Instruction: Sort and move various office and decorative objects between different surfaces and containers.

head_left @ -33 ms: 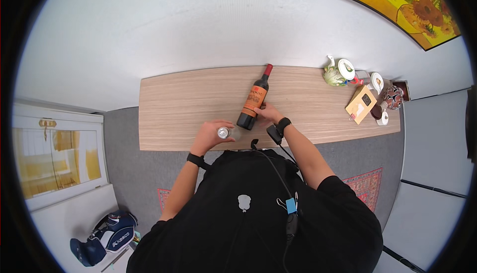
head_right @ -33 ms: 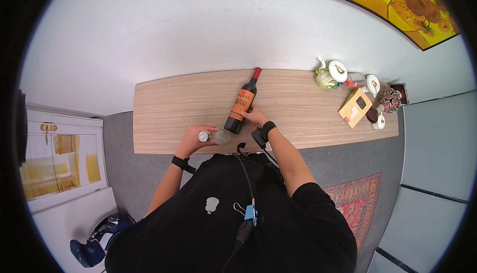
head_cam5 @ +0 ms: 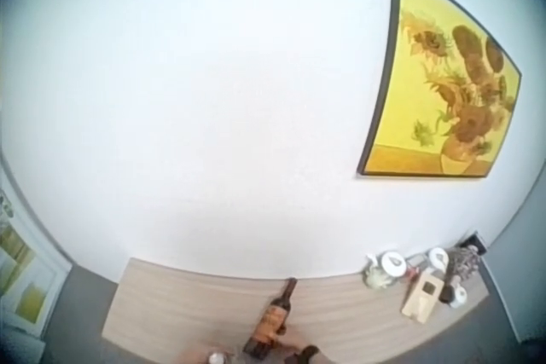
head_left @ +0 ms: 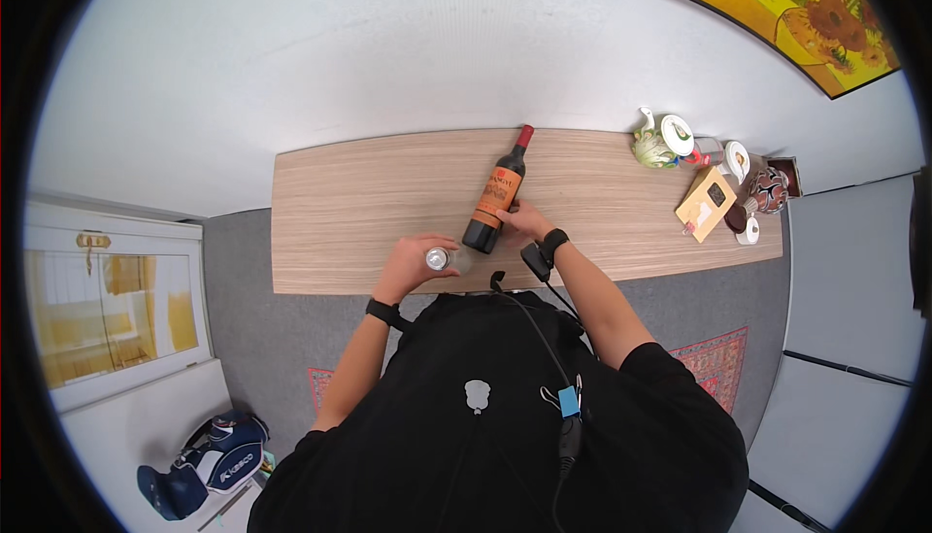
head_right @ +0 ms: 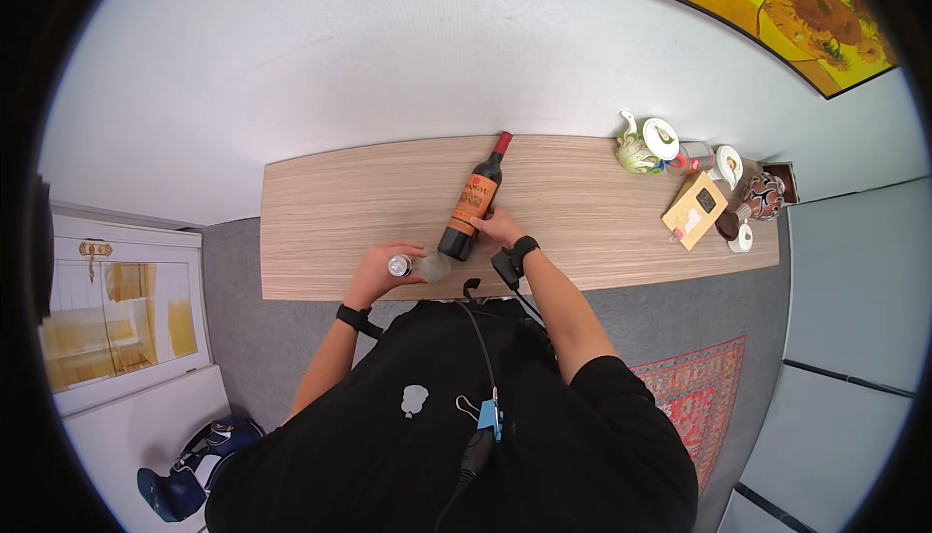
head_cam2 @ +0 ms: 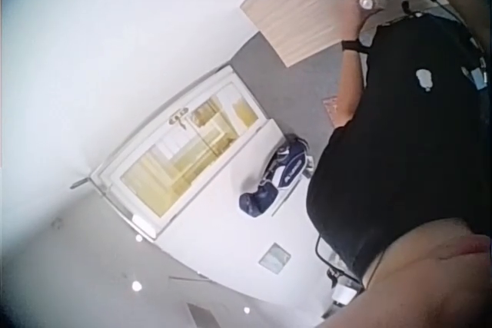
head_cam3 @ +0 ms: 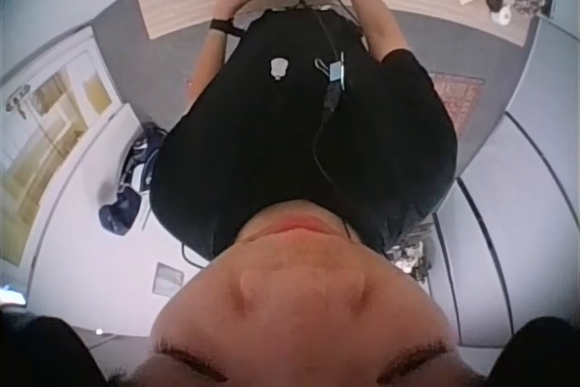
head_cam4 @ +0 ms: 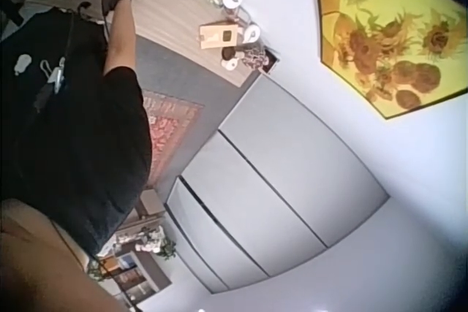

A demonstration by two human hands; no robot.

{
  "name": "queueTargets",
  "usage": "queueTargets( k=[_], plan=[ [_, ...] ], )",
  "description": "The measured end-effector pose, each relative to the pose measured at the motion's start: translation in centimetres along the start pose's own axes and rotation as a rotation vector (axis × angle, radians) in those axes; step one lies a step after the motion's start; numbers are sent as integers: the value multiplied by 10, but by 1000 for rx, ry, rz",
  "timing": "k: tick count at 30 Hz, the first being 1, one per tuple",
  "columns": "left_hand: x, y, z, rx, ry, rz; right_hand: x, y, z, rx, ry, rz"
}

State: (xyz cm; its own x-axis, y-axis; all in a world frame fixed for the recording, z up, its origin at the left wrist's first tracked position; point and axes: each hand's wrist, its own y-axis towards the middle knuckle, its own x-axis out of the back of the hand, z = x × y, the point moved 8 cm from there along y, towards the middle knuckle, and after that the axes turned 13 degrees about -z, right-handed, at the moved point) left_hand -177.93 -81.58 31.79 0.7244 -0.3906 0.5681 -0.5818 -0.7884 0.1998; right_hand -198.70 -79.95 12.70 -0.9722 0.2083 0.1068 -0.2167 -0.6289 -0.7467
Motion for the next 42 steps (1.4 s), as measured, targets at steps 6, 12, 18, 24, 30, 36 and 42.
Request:
queueTargets(
  k=[6,12,18,24,30,36,42],
  plan=[
    [-1,1,0,38,-27,9,-5,9,3,21,118,47],
    [-2,2,-2,28,-34,-8,-12,10,7,5,204,75],
    [-3,0,0,55,-30,-49,-12,2,20,52,257,-38],
    [-5,-1,2,56,-78,-46,-6,-11,28,7,250,-172],
    [-6,2,-3,14,-64,-50,-15,16,24,101,280,-91],
    [-16,-4,-3,26,-24,-27,-18,26,18,27,383,-115],
    [-17,5,-8,44,-29,-101,-5,35,14,156,159,-166]
  ],
)
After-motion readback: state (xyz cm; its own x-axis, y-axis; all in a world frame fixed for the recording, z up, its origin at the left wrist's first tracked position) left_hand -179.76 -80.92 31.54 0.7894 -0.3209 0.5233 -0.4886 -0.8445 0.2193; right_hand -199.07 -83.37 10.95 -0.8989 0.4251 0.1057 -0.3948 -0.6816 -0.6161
